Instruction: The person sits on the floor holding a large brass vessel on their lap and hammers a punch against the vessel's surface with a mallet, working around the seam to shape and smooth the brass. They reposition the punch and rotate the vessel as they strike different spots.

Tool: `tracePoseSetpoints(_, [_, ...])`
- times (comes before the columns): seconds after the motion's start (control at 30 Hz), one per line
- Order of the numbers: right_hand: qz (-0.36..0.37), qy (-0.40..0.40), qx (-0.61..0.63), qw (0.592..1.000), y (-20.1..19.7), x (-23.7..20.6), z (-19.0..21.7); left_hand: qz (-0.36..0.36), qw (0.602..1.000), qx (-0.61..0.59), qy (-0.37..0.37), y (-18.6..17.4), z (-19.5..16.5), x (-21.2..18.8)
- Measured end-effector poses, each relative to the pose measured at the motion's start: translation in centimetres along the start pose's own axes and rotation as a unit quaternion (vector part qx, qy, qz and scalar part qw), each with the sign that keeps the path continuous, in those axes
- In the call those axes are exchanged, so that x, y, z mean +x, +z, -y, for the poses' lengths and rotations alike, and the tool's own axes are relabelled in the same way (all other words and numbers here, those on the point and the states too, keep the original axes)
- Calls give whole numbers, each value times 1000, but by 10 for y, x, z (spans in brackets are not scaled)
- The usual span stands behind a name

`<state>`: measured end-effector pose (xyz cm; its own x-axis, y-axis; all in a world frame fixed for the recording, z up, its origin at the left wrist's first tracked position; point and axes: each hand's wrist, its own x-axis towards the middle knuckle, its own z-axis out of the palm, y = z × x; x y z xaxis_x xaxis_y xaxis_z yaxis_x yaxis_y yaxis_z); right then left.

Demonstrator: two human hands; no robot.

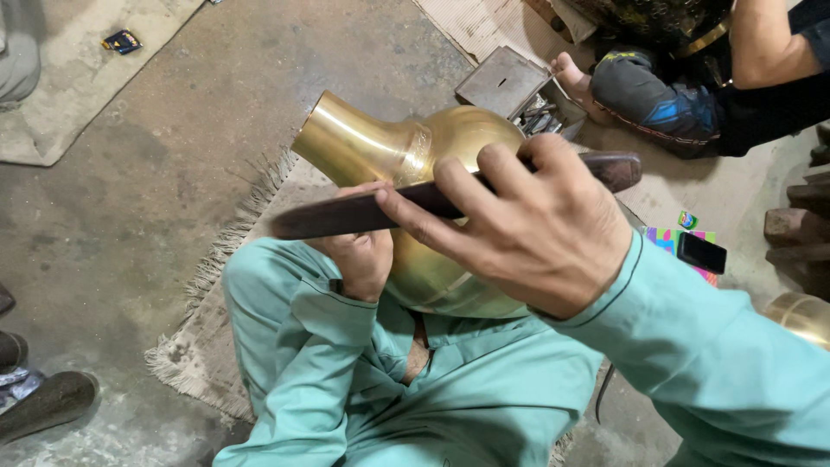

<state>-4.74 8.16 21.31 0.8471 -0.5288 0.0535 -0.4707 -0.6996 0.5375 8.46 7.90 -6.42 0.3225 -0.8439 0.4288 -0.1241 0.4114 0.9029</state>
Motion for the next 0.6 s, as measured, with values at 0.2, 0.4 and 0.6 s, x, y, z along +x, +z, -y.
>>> tracePoseSetpoints(0.2, [20,40,-9,999,1,1,-6,47,982,-149,-109,-1,-2,19])
tracePoseSetpoints(0.4, [7,80,-11,997,11,0,-17,121,986,-18,-114,-9,-4,43])
tracePoseSetpoints(0.6, [42,142,52,988,30,-13,-25,199,979,-5,-40,-10,-8,69])
